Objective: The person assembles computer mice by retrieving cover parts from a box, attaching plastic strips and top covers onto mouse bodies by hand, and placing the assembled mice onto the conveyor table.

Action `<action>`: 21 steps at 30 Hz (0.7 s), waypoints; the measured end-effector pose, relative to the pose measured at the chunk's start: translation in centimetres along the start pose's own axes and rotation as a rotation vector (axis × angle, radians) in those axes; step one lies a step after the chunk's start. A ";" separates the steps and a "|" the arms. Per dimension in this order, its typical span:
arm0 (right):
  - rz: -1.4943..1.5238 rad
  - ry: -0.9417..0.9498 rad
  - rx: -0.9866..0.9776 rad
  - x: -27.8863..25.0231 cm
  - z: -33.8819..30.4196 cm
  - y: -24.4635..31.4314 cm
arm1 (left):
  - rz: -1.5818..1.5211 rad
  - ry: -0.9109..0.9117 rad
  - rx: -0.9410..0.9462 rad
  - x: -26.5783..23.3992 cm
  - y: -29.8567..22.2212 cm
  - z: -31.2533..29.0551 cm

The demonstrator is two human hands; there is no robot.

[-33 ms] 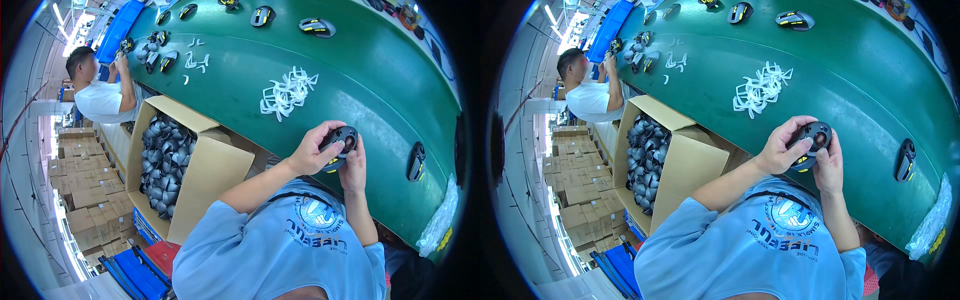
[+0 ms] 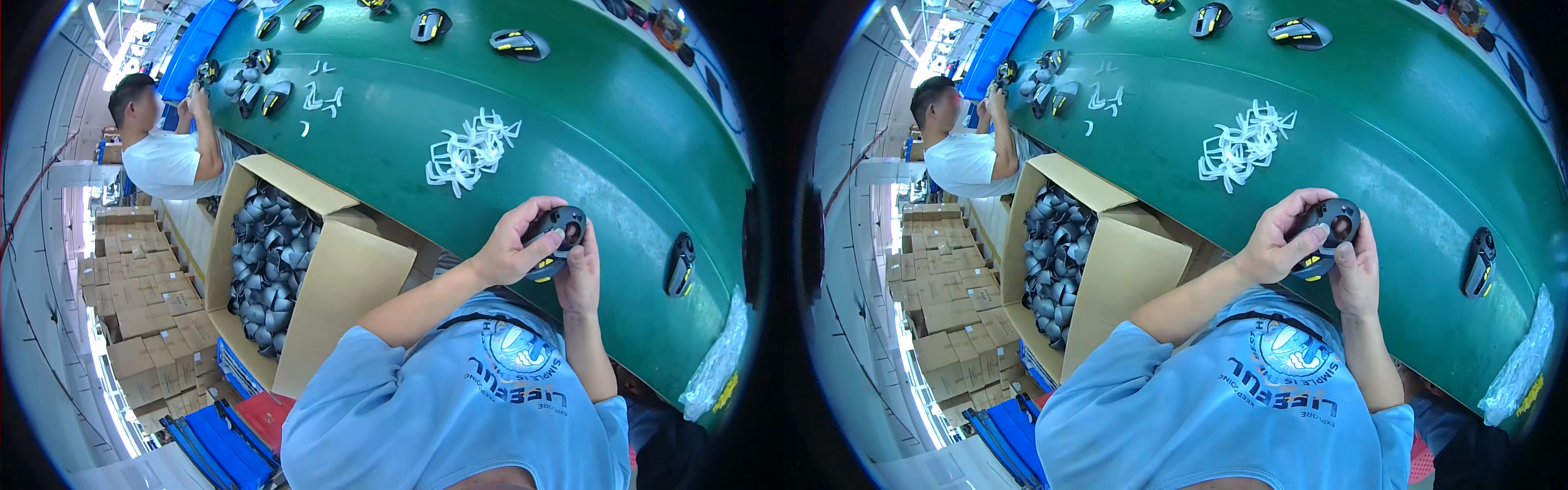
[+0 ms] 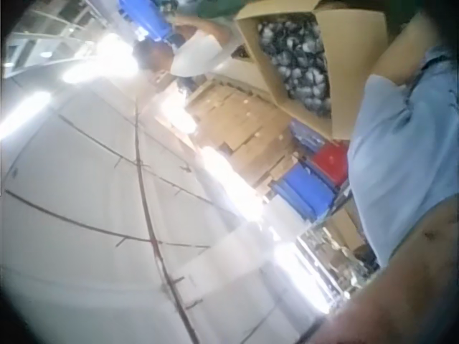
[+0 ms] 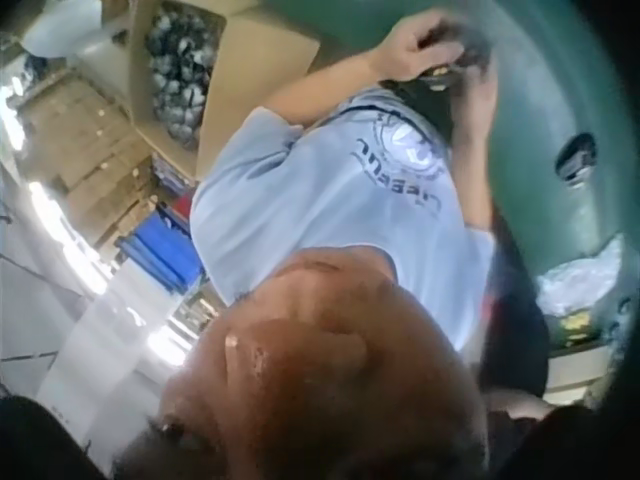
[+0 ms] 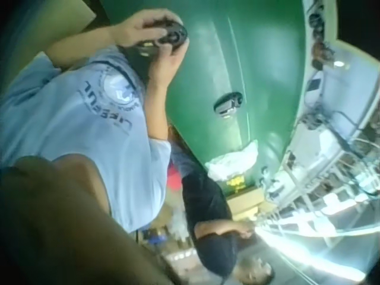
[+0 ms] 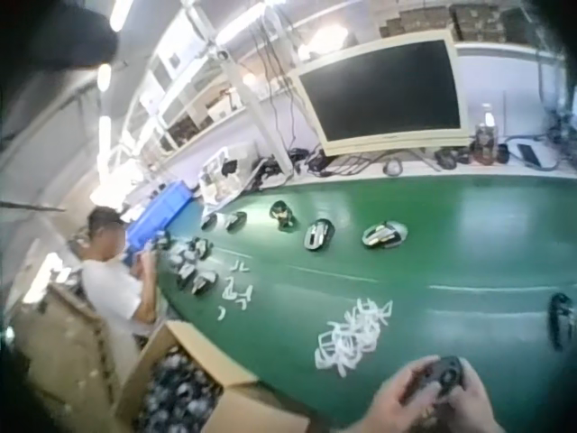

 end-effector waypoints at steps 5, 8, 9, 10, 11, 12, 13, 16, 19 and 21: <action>-0.019 0.013 0.006 1.1 -0.4 1.5 | -0.076 -0.010 -0.054 0.3 0.9 -0.5; 0.039 0.004 0.027 1.3 -1.2 1.5 | -0.090 0.042 -0.106 0.3 0.7 -0.6; 0.062 0.006 0.046 1.2 -1.4 1.3 | -0.090 0.040 -0.104 0.4 0.6 -0.7; 0.085 0.007 0.065 1.1 -1.5 1.2 | -0.087 0.036 -0.072 0.7 0.2 -0.9; 0.084 0.005 0.065 1.1 -1.6 1.2 | -0.085 0.033 -0.042 0.9 0.0 -1.0; 0.112 0.038 0.085 1.2 -1.8 1.3 | -0.093 0.042 -0.048 1.2 0.0 -1.1; 0.139 0.066 0.104 1.2 -2.0 1.4 | -0.096 0.045 -0.068 1.2 0.1 -1.2; 0.137 -0.034 0.161 2.3 -1.8 1.2 | -0.241 -0.023 -0.205 0.4 0.7 -1.1; 0.255 0.028 0.169 3.0 -1.3 0.6 | -0.177 -0.078 -0.145 -0.6 -0.2 -1.2; 0.278 0.060 0.150 2.6 -0.8 0.5 | -0.185 -0.124 -0.153 -0.4 0.5 -0.9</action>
Point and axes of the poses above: each hand's wrist, its own z-axis towards the middle knuckle, its own x-axis out of the palm, y = z × x, the point moved 7 cm from there along z, towards the middle knuckle, and after that the axes turned 6 degrees about -y, right-handed, at the moved point
